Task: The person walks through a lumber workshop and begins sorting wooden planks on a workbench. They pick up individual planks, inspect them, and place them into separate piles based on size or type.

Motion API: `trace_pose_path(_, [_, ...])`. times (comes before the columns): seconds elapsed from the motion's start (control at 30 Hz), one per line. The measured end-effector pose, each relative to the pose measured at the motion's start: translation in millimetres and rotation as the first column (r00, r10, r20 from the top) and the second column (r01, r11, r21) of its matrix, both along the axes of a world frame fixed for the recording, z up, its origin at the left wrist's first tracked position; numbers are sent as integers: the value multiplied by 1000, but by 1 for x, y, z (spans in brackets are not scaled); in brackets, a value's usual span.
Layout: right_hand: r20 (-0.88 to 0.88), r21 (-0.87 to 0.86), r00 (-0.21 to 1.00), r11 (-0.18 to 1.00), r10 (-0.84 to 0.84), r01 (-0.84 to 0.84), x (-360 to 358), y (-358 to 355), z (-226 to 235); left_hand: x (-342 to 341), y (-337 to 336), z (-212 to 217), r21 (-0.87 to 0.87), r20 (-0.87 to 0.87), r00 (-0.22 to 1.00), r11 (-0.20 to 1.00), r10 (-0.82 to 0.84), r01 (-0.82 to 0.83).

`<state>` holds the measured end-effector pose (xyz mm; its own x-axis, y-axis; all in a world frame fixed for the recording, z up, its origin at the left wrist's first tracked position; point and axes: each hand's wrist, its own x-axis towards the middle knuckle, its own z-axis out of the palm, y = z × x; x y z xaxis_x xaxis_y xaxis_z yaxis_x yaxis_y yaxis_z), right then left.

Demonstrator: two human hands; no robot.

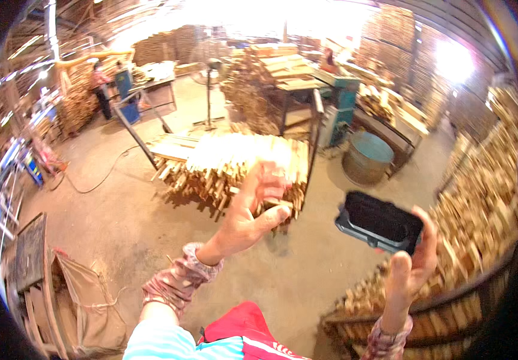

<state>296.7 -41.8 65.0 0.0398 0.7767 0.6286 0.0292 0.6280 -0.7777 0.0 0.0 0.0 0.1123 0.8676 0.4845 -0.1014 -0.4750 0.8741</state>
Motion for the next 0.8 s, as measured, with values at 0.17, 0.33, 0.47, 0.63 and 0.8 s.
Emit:
trace_pose_path(0.17, [-120, -80, 993, 997, -18, 8, 13, 157, -60, -48, 123, -123, -427, -488, 862, 899, -137, -99])
trace_pose_path(0.33, [-72, -341, 972, 921, -226, 188, 96, 285, -111, 84, 261, -185, -599, -331, 829, 779, -451, 185])
trace_pose_path(0.47, [-258, -423, 926, 894, -275, 148, 122, 364, -145, 169, 373, -152, -621, -161, 801, 690, -576, 371])
trace_pose_path(0.63, [-162, -354, 917, 889, -364, 290, 195, 471, -167, 300, 514, -99, -540, 126, 717, 559, -686, 630])
trace_pose_path(0.8, [-2, -237, 870, 845, -494, 480, 287, 565, -184, 420, 632, -107, -580, 353, 725, 470, -592, 666])
